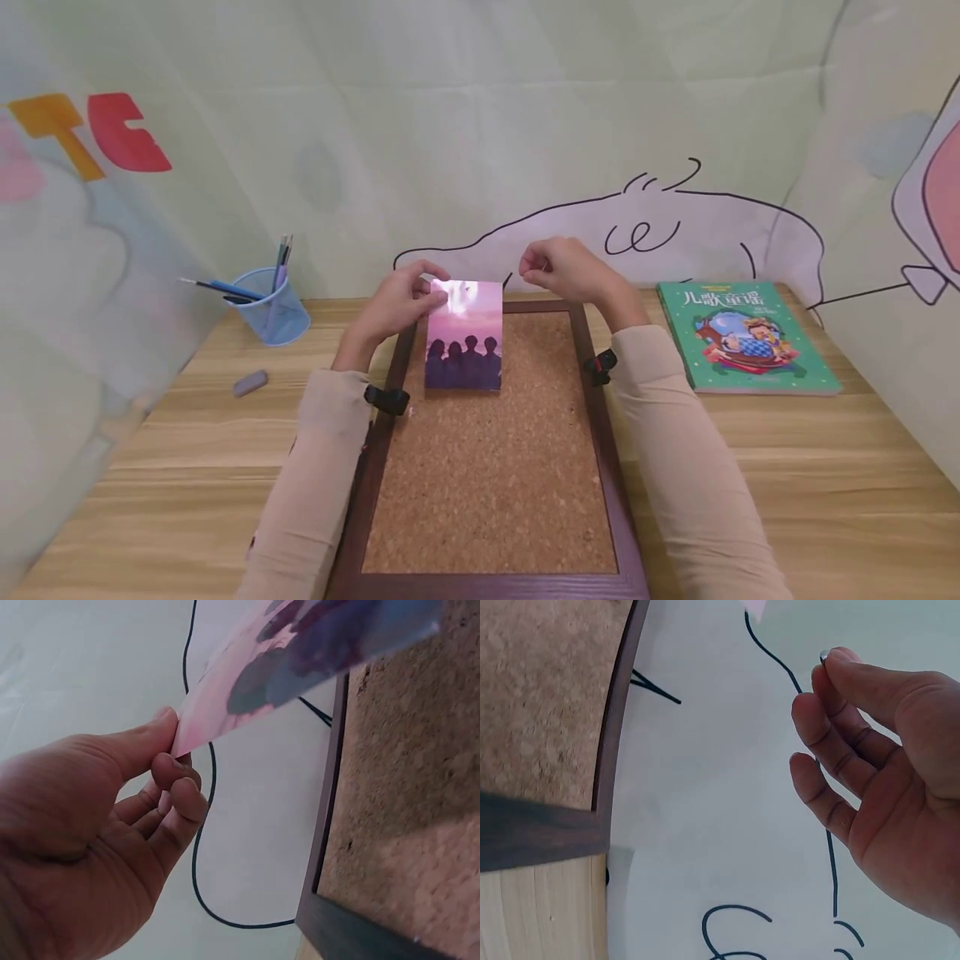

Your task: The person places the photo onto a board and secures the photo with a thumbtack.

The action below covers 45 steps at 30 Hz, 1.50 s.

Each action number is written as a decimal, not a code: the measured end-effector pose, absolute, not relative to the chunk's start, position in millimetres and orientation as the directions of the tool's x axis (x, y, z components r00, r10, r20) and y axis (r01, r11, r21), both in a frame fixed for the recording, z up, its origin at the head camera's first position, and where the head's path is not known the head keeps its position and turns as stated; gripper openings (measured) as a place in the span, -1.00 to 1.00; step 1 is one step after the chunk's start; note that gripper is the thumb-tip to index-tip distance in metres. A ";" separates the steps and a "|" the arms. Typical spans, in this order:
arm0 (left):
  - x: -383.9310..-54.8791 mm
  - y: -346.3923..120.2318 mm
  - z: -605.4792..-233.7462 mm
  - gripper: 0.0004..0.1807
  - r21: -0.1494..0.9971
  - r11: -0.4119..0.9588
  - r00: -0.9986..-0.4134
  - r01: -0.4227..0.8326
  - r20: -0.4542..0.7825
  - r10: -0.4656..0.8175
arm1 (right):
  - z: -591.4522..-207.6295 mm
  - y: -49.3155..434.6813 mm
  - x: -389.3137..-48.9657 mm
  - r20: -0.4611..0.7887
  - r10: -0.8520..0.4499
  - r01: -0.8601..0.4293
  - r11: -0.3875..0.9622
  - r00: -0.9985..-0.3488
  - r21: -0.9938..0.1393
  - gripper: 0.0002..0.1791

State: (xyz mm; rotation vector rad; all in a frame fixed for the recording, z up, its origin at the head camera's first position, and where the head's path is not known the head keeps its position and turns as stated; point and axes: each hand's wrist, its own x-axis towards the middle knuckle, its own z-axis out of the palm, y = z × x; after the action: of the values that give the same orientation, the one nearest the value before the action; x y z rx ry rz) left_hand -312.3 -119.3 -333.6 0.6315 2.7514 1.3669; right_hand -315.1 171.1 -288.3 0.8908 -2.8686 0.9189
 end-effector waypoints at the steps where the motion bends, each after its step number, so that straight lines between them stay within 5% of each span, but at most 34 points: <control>1: -312.6 -117.3 -334.4 -0.72 0.765 0.539 -0.917 0.352 0.168 0.361 | -288.4 169.6 -315.5 0.171 -0.518 -0.521 0.667 -0.838 -0.533 -0.94; 34: -316.4 -94.5 -354.4 -0.66 0.690 0.652 -0.924 0.315 0.067 0.376 | -322.0 136.6 -335.2 0.112 -0.526 -0.480 0.642 -0.843 -0.598 -0.93; 45: -316.4 -92.3 -361.3 -0.72 0.699 0.665 -0.932 0.262 0.002 0.364 | -337.3 127.1 -336.6 -0.004 -0.489 -0.373 0.671 -0.872 -0.641 -0.91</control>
State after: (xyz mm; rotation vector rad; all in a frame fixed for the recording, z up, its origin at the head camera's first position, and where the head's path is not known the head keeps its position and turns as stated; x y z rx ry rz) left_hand -316.4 -92.3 -361.3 0.5172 2.7397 1.1180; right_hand -336.6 127.1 -337.3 0.7894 -3.0302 1.0977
